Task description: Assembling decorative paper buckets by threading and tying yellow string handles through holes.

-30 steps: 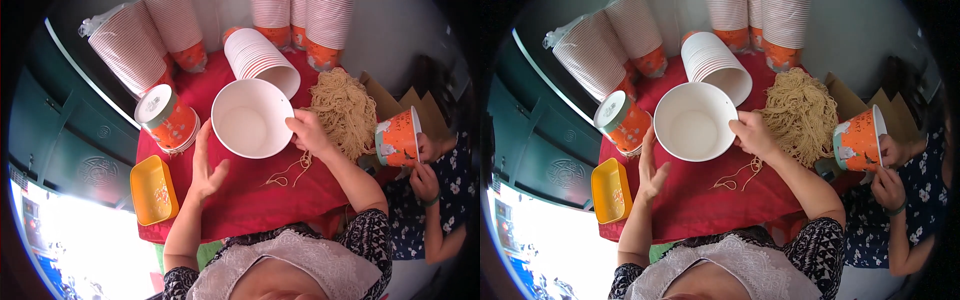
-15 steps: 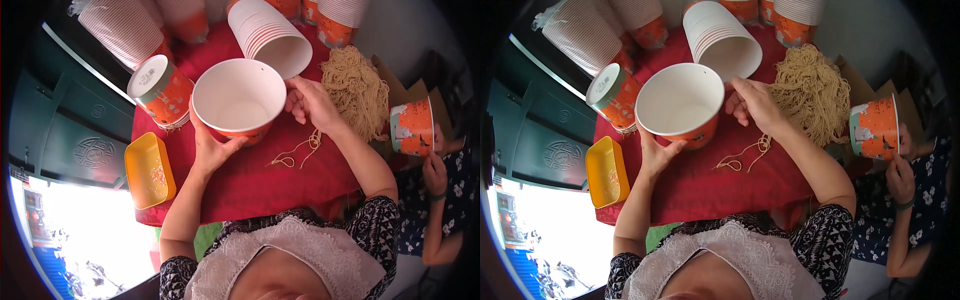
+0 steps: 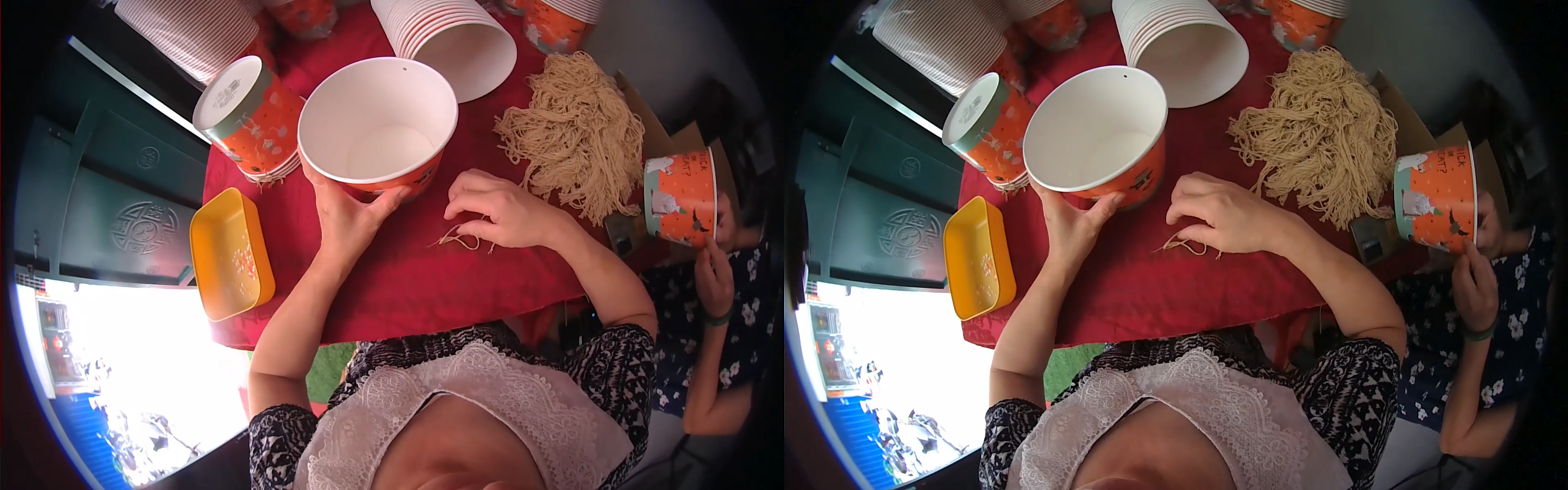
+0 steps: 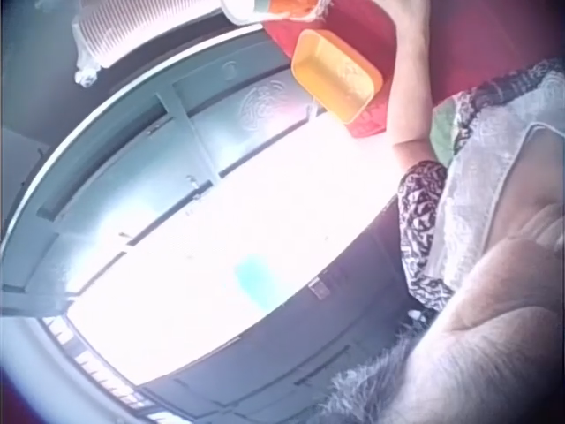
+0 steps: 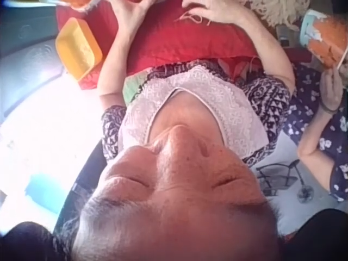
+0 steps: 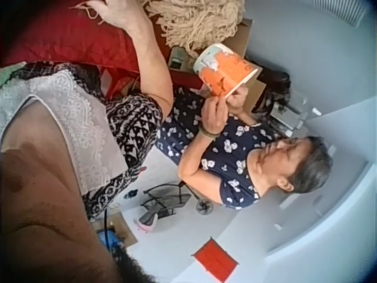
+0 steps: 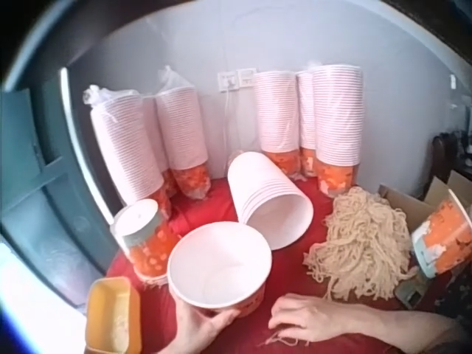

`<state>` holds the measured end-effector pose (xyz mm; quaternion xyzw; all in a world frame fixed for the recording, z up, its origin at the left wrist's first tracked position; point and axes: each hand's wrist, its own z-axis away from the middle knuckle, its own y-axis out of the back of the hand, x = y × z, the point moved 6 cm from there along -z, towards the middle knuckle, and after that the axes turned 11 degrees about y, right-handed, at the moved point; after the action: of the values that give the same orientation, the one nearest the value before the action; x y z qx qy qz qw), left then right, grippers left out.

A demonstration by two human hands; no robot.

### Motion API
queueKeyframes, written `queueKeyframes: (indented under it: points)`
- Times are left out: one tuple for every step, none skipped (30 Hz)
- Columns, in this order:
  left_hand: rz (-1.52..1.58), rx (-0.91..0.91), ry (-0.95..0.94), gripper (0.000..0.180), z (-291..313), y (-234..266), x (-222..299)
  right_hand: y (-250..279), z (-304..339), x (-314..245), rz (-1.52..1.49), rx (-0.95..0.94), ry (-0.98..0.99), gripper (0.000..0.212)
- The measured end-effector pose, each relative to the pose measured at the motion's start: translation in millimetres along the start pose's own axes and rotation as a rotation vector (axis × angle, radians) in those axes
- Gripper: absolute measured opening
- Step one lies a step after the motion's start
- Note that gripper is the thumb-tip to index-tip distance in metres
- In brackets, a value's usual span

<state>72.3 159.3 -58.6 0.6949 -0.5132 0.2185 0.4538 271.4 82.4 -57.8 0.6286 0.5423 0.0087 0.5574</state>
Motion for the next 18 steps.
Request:
queueKeyframes:
  points:
    - [0.0, 0.005, 0.0, 0.118, 0.8, 0.4, 1.2, -3.3, -1.1, -0.3, 0.031, -0.015, 0.026, 0.018]
    - [0.009, 0.012, 0.026, 0.118, 1.3, 1.7, 2.0, -6.3, -2.1, -0.6, 0.063, -0.03, 0.053, 0.018]
    - [0.022, 0.018, 0.049, 0.119, 1.3, 1.9, 3.0, -7.7, -1.3, 0.1, 0.07, -0.032, 0.054, 0.018]
    - [0.027, 0.022, 0.044, 0.119, 0.5, 2.9, 4.6, -9.3, -0.5, -0.2, 0.091, -0.037, 0.073, 0.016]
    - [0.008, 0.001, 0.034, 0.119, -0.8, 2.6, 6.3, -10.8, 0.3, -0.9, 0.113, -0.042, 0.092, 0.015]
    - [-0.016, -0.015, 0.025, 0.12, -2.9, 3.8, 7.3, -12.0, -2.1, -1.9, 0.148, -0.034, 0.121, 0.014]
    - [-0.016, -0.005, 0.018, 0.12, -4.0, 5.4, 9.2, -11.2, -2.7, -5.0, 0.156, -0.035, 0.131, 0.014]
    - [0.01, -0.012, 0.012, 0.12, -4.3, 5.5, 11.3, -8.6, -3.1, -6.2, 0.118, -0.015, 0.076, 0.012]
    - [0.036, -0.02, 0.006, 0.12, -4.7, 6.4, 13.3, -6.6, -2.9, -6.9, 0.079, 0.005, 0.021, 0.011]
    - [0.042, -0.064, 0.028, 0.122, -6.3, 6.5, 14.8, -3.2, -3.7, -10.1, 0.068, 0.05, 0.028, 0.009]
    - [0.04, -0.057, 0.018, 0.122, -5.5, 11.2, 20.0, -1.1, -4.9, -15.1, 0.075, 0.052, 0.037, 0.009]
    - [-0.118, -0.071, 0.023, 0.113, -4.1, 13.1, 29.4, 4.0, -3.8, -16.5, 0.014, 0.102, -0.022, 0.008]
    - [-0.28, -0.086, 0.029, 0.104, 0.6, 16.9, 37.9, 8.8, -3.0, -19.8, -0.052, 0.152, -0.079, 0.008]
    - [-0.284, -0.085, 0.023, 0.104, 6.0, 26.4, 41.0, 12.7, -5.1, -25.0, -0.05, 0.158, -0.075, 0.008]
    - [-0.463, -0.163, 0.059, 0.083, 13.8, 35.2, 36.4, 17.6, -7.7, -32.4, -0.048, 0.198, -0.053, 0.007]
    - [-0.642, -0.242, 0.095, 0.063, 18.3, 39.2, 35.3, 23.3, -9.8, -37.5, -0.046, 0.239, -0.033, 0.006]
    - [-0.552, -0.299, 0.174, 0.045, 21.8, 45.7, 40.3, 26.3, -11.0, -40.4, -0.075, 0.234, -0.069, 0.005]
    - [-0.463, -0.35, 0.252, 0.029, 22.8, 53.4, 52.1, 27.6, -12.6, -41.9, -0.075, 0.238, -0.064, 0.005]
